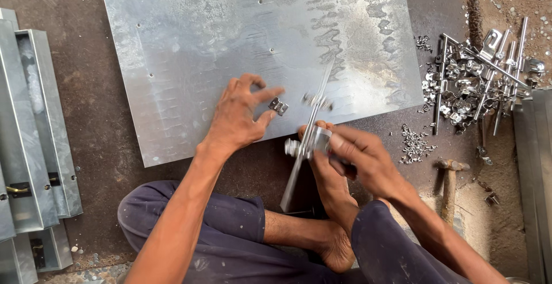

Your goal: The person attaches a sliding latch and hinge components to a galvanized metal sheet using a hammer to drive pins into pre-drilled holes, then flips and hammers the edges of a metal box tray.

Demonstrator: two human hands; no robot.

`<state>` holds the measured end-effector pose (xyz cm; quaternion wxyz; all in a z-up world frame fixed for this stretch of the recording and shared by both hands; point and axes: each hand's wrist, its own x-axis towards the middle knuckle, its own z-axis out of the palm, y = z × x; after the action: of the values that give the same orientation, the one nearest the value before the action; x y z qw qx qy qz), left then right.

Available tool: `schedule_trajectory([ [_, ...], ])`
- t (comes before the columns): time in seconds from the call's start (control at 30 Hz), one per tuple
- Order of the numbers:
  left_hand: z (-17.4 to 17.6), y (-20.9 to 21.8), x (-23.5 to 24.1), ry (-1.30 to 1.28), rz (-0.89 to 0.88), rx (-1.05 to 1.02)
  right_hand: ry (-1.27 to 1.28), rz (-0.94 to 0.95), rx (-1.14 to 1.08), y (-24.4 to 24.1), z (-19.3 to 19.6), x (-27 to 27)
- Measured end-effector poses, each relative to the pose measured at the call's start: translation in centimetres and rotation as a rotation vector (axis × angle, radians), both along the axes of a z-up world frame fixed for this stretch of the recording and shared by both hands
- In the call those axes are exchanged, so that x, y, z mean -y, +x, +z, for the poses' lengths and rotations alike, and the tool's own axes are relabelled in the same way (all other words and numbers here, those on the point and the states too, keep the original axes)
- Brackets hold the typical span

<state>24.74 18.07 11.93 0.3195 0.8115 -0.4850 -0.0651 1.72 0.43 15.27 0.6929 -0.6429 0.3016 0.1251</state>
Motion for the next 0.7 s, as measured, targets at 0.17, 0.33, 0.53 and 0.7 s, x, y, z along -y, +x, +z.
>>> schedule_trajectory([
  [0.17,-0.8,-2.1,0.2,-0.174,0.139,-0.071,0.035,-0.111,0.257,3.2,1.2,0.8],
  [0.33,0.1,-8.0,1.1,-0.461,0.332,-1.133,-0.019,-0.173,0.290,5.6,-0.4,-1.6],
  [0.53,0.7,-10.5,-0.6,-0.847,0.361,-1.545,-0.029,-0.089,0.207,5.0,-0.3,-2.6],
  [0.7,2.8,-13.5,-3.1,-0.514,0.630,-1.251,-0.042,0.060,0.125,5.5,-0.6,-1.2],
])
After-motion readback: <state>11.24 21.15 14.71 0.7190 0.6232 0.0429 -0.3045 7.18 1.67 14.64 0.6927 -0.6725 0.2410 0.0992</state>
